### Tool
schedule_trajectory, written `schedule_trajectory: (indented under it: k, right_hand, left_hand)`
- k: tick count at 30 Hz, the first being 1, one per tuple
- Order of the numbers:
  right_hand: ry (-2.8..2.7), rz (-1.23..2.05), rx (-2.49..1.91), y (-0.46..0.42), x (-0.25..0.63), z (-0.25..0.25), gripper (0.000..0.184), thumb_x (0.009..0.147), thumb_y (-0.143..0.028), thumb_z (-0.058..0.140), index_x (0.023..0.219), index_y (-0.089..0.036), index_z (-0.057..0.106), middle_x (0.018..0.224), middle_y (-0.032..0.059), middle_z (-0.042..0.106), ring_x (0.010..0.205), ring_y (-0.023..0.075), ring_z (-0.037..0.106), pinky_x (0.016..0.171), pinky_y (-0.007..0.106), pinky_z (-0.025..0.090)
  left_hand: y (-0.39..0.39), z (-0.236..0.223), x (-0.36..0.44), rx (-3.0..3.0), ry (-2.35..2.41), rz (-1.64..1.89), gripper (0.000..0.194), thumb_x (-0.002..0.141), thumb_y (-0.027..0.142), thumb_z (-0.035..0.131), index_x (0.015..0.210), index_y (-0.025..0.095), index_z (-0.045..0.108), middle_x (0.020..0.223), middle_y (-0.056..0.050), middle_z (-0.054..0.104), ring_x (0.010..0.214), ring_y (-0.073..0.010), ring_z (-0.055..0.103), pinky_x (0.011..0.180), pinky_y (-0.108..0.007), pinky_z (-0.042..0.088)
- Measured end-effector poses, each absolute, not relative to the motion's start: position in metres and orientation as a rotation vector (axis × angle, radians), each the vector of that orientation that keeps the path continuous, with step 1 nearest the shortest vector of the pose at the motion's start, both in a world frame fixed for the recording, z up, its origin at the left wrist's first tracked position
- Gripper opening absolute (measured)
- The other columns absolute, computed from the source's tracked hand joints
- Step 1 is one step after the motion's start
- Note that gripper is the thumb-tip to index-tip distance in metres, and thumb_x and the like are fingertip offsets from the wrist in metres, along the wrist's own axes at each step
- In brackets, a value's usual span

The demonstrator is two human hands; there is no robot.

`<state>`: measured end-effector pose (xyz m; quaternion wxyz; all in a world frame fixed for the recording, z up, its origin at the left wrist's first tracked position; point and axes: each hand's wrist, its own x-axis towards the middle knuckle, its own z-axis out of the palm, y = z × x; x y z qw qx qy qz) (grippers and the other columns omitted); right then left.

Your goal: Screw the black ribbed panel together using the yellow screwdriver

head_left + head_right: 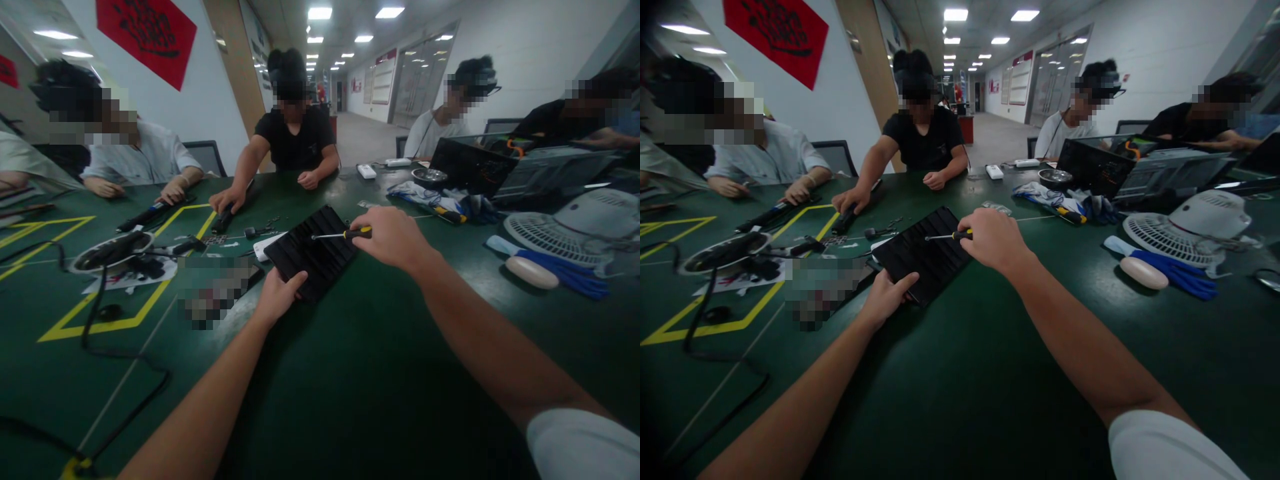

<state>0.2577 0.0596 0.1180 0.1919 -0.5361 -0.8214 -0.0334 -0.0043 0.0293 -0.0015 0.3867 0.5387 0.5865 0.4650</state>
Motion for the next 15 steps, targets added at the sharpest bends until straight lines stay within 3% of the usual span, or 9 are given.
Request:
schedule_trajectory:
  k: [15]
  right_hand:
    - [-2.302,-0.073,-1.645,0.0553,0.2537,0.1228,0.037,0.098,-0.043,0.058,0.114,-0.026,0.087,0.111,0.0122,0.080,0.099,0.0309,0.070,0.077,0.041,0.049]
  left_hand:
    - [0.0270,0.0010,-0.0023,1.372,1.491,1.179,0.029,0.080,0.037,0.078,0.095,0.019,0.060,0.066,0.001,0.065,0.052,-0.0168,0.061,0.050,-0.028,0.049]
